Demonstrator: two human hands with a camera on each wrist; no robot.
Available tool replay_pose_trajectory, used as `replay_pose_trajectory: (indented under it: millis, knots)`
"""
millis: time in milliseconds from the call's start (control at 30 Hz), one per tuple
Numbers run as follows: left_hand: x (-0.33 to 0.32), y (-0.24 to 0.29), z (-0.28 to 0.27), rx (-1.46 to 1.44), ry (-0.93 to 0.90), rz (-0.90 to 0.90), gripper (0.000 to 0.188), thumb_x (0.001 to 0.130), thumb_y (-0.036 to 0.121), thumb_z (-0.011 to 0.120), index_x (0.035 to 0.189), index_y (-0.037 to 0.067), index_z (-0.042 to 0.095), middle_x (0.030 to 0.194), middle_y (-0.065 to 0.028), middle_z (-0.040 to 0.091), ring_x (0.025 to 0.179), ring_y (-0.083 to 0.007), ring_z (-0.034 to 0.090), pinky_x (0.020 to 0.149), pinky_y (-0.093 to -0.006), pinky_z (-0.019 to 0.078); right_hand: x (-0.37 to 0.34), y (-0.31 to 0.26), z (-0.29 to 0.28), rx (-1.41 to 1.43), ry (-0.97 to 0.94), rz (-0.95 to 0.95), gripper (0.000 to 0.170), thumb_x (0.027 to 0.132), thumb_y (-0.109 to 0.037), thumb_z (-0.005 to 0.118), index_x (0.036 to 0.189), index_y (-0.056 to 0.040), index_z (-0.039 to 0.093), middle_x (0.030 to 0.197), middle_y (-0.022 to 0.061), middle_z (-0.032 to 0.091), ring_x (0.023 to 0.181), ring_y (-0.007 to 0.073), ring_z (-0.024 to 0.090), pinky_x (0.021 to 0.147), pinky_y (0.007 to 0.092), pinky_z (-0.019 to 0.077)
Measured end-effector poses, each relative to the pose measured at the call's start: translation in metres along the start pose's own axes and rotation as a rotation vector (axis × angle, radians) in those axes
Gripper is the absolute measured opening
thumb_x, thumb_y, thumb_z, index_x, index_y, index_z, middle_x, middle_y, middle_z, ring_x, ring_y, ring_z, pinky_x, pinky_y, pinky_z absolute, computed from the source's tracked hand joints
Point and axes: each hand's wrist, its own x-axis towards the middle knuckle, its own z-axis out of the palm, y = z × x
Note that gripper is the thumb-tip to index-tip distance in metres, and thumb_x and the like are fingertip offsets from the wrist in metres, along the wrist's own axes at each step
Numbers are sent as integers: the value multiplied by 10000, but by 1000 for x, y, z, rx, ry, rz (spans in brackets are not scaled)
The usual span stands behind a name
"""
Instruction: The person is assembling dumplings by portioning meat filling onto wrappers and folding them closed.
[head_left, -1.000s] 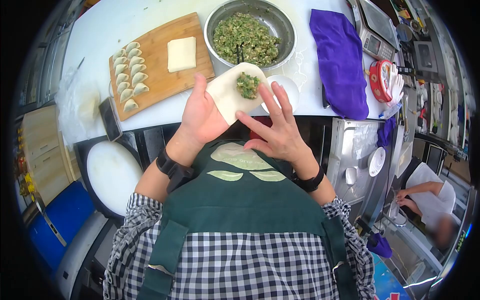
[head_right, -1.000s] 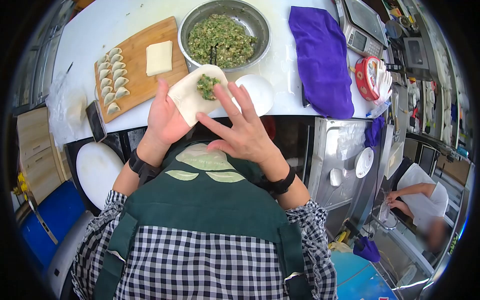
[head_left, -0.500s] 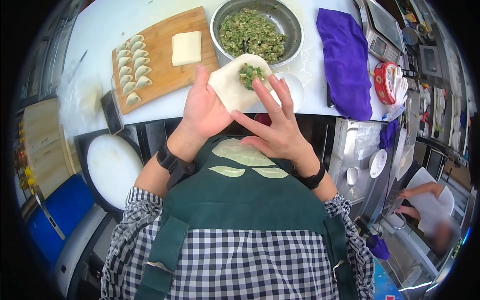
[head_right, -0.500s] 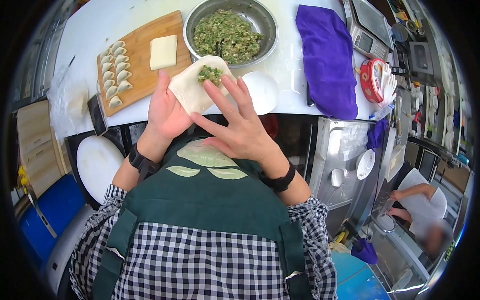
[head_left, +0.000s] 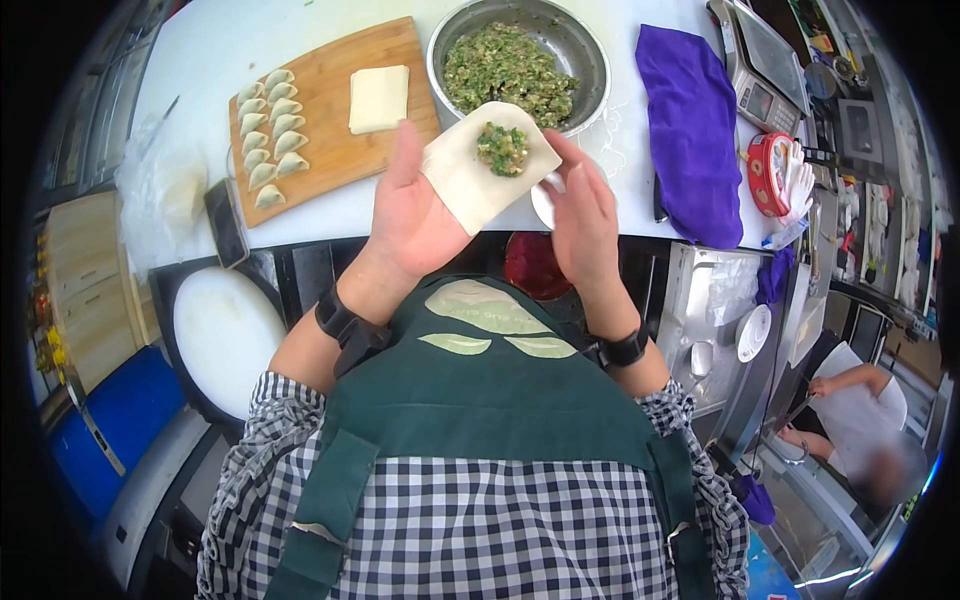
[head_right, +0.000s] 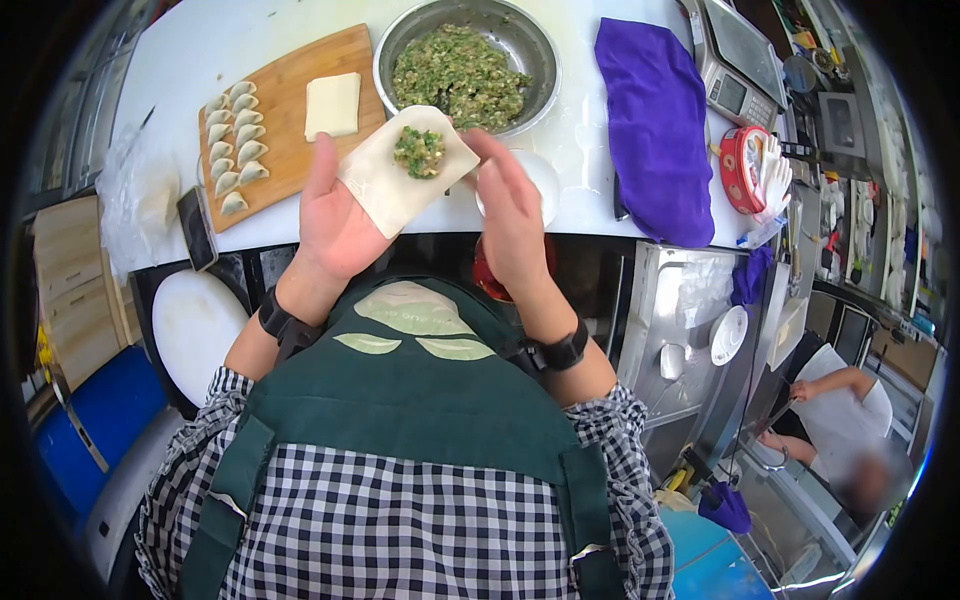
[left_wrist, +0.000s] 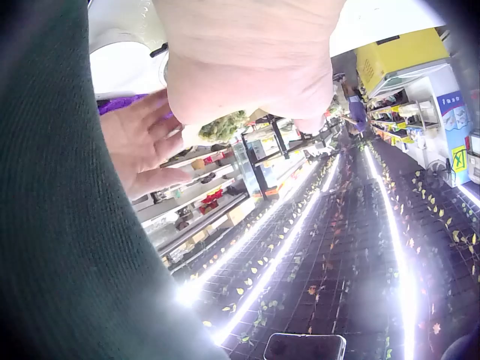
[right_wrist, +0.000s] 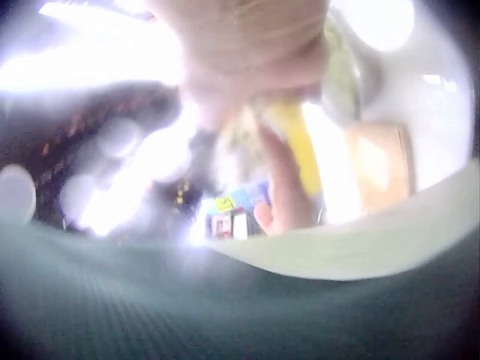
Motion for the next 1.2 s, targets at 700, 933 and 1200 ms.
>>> replay_pose_trajectory:
  millis: [700,933,1200]
  knots:
    - [-3,12,1,178,141,-59,536,1047,416,303,1422,37,353,1411,-130,462,1321,-250,441,1107,-441,362,16,-15,27,-1546,-425,-763,562,821,-307,653,1320,-74,543,1428,108,477,1360,329,397,1126,543,265]
    - [4,8,-13,69,119,-4,564,1039,435,302,1396,2,359,1407,-159,449,1321,-286,430,1116,-446,351,15,-19,22,-1487,-299,-777,488,819,-326,690,1226,-73,600,1299,124,562,1214,346,505,1052,485,355]
    - [18,-5,-18,70,20,108,568,1019,405,397,1383,-29,359,1387,-180,456,1334,-335,407,1141,-440,323,17,11,18,-1167,-35,-706,225,730,-80,732,936,-67,642,896,52,606,828,256,560,729,393,414]
